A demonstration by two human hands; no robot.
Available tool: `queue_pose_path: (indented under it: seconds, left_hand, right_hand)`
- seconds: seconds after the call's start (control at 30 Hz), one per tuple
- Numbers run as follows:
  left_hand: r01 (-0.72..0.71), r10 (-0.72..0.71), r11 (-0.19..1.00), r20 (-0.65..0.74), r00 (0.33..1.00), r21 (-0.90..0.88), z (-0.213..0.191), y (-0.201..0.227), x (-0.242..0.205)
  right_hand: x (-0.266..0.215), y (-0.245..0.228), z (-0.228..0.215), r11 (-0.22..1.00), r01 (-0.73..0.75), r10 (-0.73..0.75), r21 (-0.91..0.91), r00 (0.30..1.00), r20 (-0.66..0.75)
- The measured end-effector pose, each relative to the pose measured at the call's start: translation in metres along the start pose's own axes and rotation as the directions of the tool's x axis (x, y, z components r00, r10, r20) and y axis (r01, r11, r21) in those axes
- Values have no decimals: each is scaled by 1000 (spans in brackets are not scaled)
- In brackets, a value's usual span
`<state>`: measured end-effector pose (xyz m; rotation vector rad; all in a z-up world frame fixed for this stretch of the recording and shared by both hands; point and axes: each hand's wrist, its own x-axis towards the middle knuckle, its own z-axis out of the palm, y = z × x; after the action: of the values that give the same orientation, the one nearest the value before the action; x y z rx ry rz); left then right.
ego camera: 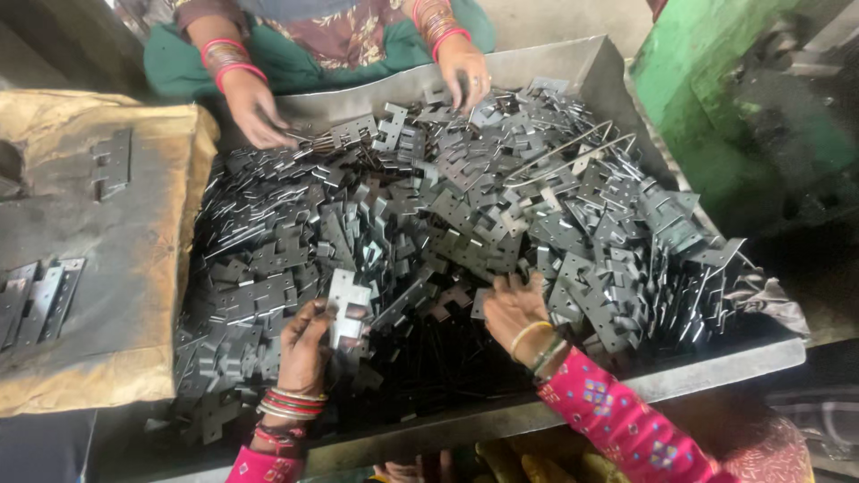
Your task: The person sorts a large pile of metal hinge-like parts by hand, picking them up and placing them into a separate pile on a metal tray. Another person works alongside, also sorting the parts.
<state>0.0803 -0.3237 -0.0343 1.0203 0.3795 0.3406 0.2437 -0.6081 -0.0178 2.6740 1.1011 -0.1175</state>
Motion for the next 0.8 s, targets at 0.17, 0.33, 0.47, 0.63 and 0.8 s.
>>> queue_pose_path:
  seconds: [0.17,0.33,0.47,0.63,0.8]
  left_hand:
    - [14,-9,997,-64,998,77,-2,13,-3]
    - [23,-18,998,-92,996,60,8,21,-8]
    - [-19,17,993,15,1000,119,30,5,-9]
    - [-330,173,640,287,942,695,69,-46,-36]
    - [-217,223,485,121,967,847,67,-54,-38]
  right_hand:
    - [-16,52,-6,739,-35,297,672,913,-280]
    - [-17,74,12,-657,309,491,688,868,79]
    - [-8,39,19,-805,-45,53,592,988,147]
    - [-12,-63,4,-465,-34,88,885,993,84]
    - [-24,-66,1,136,164,-25,977,986,-162]
